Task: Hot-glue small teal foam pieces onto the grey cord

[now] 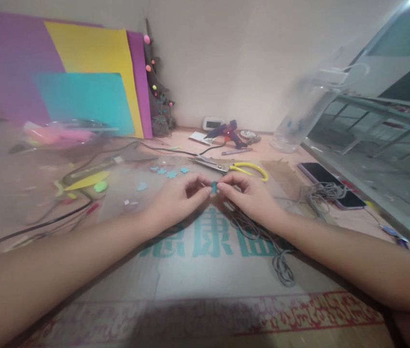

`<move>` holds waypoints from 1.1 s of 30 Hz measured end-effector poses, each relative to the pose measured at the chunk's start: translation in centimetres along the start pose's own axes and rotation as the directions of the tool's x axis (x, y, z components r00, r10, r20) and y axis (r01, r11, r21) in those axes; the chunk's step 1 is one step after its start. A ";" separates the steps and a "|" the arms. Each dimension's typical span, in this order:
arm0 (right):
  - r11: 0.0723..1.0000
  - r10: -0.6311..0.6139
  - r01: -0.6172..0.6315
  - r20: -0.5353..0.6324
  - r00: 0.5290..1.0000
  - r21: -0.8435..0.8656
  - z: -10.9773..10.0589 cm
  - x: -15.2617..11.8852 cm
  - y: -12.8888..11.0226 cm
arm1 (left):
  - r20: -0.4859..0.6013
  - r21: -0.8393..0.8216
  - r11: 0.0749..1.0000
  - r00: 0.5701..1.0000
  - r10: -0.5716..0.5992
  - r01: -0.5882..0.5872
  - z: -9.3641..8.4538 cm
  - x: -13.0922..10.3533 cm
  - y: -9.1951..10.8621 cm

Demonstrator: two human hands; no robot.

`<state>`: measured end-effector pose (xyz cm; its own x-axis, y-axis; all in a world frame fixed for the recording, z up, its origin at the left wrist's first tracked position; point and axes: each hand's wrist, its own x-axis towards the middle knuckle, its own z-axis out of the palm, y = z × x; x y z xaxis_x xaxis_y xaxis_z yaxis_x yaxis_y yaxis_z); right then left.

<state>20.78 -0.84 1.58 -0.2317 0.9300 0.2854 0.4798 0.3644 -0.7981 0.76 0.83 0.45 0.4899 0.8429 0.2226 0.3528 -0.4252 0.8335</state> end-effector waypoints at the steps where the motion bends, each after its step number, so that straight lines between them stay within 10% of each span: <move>1: 1.000 0.003 -0.003 0.003 1.000 0.007 0.0 0.0 0.0 | -0.005 0.014 1.000 1.000 0.007 -0.007 0.0 0.0 0.0; 33: 0.998 0.050 -0.049 -0.018 0.999 0.042 0.0 -0.2 0.0 | -0.016 0.003 0.999 0.999 -0.045 0.045 0.0 0.2 -0.1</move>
<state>20.84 -0.97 1.51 -0.1922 0.9477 0.2548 0.4542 0.3160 -0.8329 0.79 1.03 0.46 0.4604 0.8666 0.1927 0.3772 -0.3874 0.8412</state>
